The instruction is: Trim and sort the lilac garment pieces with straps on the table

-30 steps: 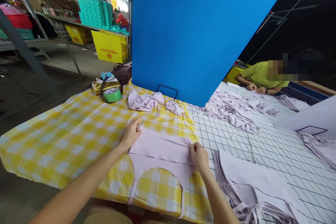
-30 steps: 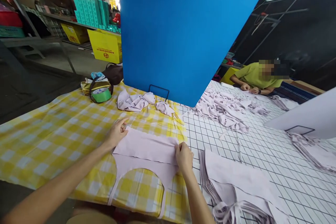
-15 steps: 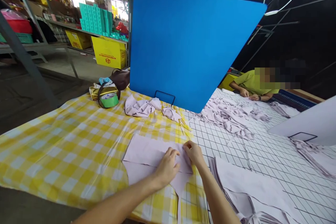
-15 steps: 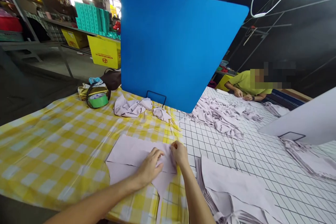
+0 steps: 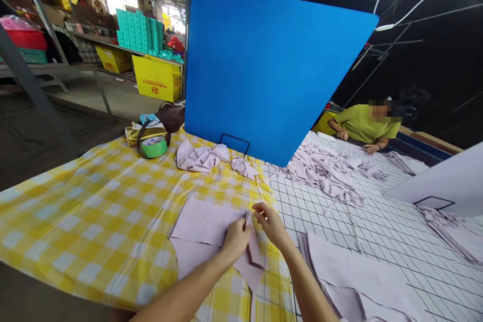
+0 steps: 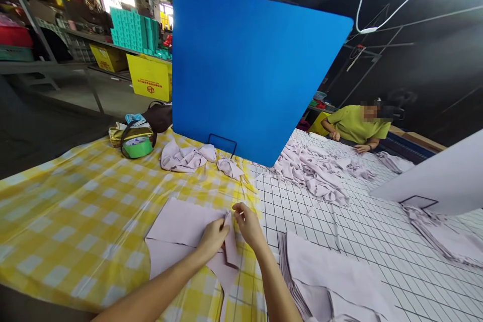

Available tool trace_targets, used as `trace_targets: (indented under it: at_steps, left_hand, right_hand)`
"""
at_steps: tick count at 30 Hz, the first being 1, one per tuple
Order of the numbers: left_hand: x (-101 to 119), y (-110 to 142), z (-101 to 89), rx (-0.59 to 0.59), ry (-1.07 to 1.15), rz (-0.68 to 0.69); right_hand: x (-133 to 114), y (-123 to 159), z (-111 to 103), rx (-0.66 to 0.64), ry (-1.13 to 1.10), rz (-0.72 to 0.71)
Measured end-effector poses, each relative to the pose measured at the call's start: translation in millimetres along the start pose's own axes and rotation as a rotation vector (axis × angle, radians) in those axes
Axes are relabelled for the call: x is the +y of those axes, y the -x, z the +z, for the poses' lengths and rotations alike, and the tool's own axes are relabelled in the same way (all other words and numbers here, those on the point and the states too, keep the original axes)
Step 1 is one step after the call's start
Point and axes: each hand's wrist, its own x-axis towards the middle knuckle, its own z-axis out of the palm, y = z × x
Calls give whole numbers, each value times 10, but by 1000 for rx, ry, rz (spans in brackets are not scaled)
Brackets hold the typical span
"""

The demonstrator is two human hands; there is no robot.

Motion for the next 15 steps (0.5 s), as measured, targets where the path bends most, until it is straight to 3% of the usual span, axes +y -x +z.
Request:
trace_targets:
  at_steps: [7, 15]
  left_hand:
    - [-116, -51, -63, -11, 88, -9]
    - [-129, -50, -27, 0, 84, 44]
  right_hand:
    - [-31, -61, 95, -52, 37, -183]
    - [-67, -150, 64, -47, 101, -80]
